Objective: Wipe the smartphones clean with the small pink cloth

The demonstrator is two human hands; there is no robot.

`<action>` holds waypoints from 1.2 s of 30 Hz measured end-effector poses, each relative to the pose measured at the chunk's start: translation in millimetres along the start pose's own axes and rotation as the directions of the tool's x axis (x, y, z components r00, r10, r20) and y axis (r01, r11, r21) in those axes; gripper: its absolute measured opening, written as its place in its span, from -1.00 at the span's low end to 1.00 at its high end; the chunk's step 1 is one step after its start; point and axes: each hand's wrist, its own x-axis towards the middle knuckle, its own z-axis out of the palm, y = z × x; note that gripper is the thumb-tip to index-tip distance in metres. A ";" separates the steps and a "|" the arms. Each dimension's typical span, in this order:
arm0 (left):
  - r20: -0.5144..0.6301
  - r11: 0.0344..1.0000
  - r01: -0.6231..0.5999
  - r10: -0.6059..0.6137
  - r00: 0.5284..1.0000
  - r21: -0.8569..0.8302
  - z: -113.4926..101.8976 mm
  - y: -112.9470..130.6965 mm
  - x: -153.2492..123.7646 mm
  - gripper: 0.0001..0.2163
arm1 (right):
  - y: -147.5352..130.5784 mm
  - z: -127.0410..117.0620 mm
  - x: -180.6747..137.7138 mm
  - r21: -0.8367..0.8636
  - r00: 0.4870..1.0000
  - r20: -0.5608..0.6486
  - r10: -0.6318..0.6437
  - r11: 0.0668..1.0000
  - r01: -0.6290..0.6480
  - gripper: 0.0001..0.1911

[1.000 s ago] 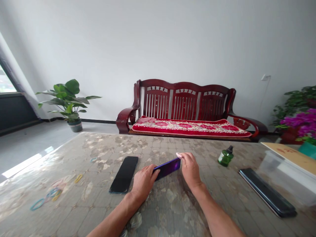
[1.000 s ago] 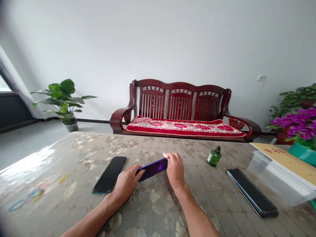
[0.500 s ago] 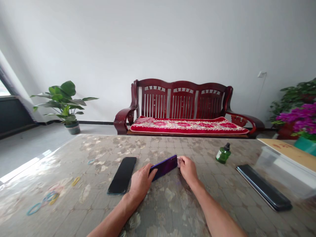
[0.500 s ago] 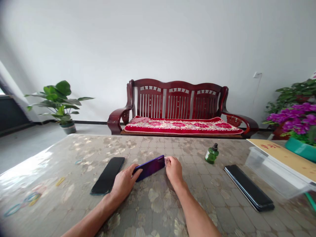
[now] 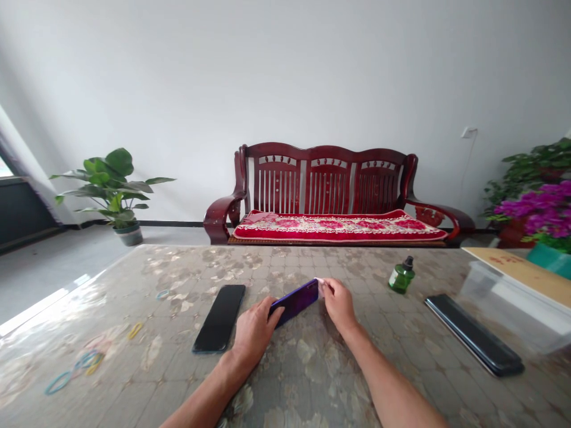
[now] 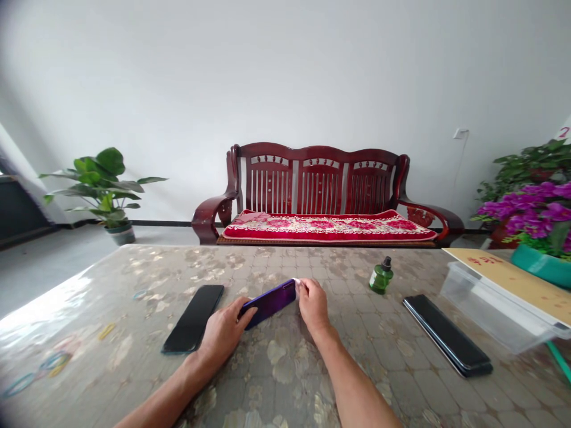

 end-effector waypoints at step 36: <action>0.223 0.478 0.324 -0.257 0.940 -0.817 24.1 0.4 7.6 -0.69 | 5.7 13.9 -6.7 0.064 1.000 -0.025 0.005 0.998 -0.004 -0.74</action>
